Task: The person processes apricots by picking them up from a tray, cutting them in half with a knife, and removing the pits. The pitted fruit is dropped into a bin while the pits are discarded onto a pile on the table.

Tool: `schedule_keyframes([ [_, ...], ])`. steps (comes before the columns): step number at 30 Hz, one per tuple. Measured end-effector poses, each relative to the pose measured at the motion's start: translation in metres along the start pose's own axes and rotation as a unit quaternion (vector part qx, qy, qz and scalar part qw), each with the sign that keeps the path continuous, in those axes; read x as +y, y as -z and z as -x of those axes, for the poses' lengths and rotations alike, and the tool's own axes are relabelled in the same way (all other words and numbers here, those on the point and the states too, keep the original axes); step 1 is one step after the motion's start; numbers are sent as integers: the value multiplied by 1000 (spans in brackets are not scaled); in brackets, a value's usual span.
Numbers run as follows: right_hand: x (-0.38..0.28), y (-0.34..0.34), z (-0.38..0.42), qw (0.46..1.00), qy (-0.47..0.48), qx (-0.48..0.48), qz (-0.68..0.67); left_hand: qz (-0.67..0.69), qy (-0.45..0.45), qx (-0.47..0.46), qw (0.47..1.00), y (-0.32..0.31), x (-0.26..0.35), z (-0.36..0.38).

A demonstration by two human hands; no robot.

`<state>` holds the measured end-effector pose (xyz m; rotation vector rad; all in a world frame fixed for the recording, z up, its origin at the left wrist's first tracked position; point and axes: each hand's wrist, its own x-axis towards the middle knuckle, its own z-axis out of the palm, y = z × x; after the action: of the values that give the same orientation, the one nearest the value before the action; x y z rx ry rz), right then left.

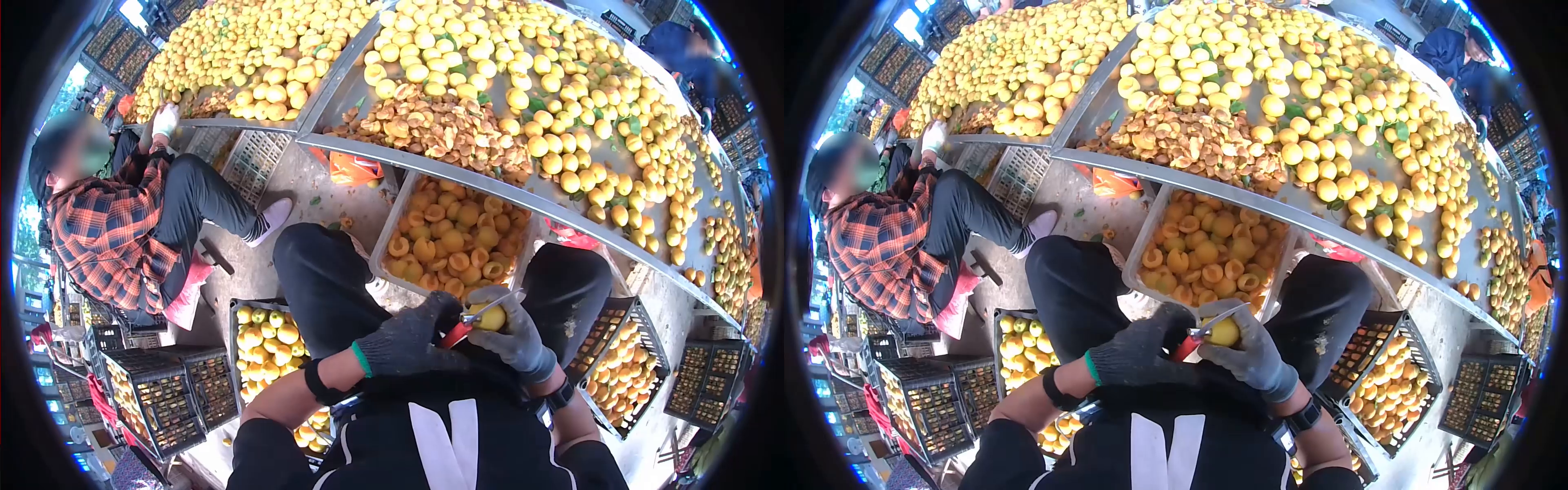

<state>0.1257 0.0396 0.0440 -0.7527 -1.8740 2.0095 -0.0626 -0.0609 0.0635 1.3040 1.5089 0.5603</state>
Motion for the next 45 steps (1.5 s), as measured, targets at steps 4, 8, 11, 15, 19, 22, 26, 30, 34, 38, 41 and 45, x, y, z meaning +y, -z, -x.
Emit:
schedule_keyframes([
  [4, -2, -2, 3, 993, -53, 11, -107, 27, -52, 28, 998, 3, -1, 3],
  [8, -5, -5, 2, 998, 37, 11, 48, -87, -52, 22, 995, -22, -14, 1],
  [11, -4, -3, 3, 981, 86, 7, 173, -81, 5, -11, 997, -29, -24, -3],
  [15, -7, -2, 2, 964, 88, 22, 251, 54, -94, -73, 991, -36, -37, -14],
  [19, 2, -1, -4, 968, 121, 22, 220, -11, -22, -43, 999, -17, -11, -9],
  [22, 4, -4, -3, 984, 63, 40, 165, -12, 6, -20, 1000, -17, -10, -14],
  [26, 7, -4, -3, 980, 56, 54, 181, 7, -22, 48, 999, -36, -30, -19],
  [30, 1, -5, -1, 980, 78, 50, 178, 149, 77, -33, 985, -34, -22, -14],
  [34, -13, -3, 6, 996, -8, -15, 93, 46, -71, 66, 994, -48, -40, -17],
  [38, -20, 2, 1, 992, -79, -77, -55, -102, -39, 23, 994, -35, -22, -8],
  [41, -22, 1, 0, 995, -32, -93, -19, -94, -5, -42, 995, -23, -10, -8],
  [45, -21, -10, 6, 993, 9, 5, 120, 1, -34, 15, 999, -39, -20, -10],
])
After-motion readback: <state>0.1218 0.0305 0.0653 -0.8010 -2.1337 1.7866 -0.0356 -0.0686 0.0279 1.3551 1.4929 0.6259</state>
